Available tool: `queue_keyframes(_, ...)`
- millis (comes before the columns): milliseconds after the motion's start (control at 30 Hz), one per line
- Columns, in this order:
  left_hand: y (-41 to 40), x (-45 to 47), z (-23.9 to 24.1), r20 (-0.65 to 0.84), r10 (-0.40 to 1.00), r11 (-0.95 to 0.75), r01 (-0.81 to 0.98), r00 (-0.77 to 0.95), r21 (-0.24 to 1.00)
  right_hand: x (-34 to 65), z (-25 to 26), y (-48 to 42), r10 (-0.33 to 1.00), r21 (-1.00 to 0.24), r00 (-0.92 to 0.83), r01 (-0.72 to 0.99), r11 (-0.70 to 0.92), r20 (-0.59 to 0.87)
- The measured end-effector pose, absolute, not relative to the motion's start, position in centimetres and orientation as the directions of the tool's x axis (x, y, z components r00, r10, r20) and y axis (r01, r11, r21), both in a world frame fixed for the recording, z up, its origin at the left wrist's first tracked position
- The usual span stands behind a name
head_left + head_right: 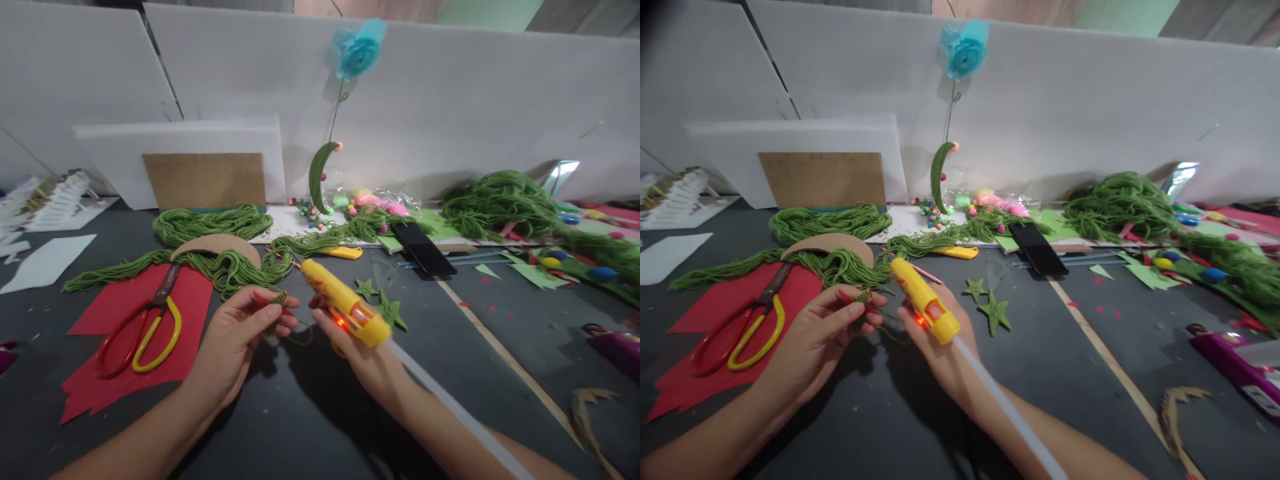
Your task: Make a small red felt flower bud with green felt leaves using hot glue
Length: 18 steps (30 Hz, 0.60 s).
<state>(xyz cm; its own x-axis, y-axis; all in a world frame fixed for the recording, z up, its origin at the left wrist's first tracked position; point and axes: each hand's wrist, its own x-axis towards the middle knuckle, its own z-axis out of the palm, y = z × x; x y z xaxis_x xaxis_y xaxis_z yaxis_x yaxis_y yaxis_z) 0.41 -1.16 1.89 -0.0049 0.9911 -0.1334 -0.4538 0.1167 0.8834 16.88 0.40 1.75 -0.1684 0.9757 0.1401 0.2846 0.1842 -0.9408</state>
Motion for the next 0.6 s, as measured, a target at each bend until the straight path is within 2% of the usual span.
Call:
queue_keyframes(167,-1.0,0.2,1.6,-0.077,0.996,0.088,-0.319,0.048,0.944,17.4,3.8,0.5,0.977,-0.969,-0.198,0.215,0.125,0.082)
queue_keyframes(300,-1.3,0.7,1.1,-0.127,0.984,0.156,-0.257,0.124,0.954,17.2,3.7,0.5,0.978,-0.990,-0.200,0.115,0.082,0.058)
queue_keyframes(433,-1.4,1.0,0.8,-0.163,0.977,0.194,-0.245,0.141,0.950,17.3,3.5,0.6,0.964,-0.982,-0.258,0.156,0.103,0.060)
queue_keyframes(600,-1.4,1.1,0.8,-0.149,0.978,0.177,-0.205,0.145,0.963,17.4,3.6,0.6,0.968,-0.980,-0.249,0.178,0.088,0.041)
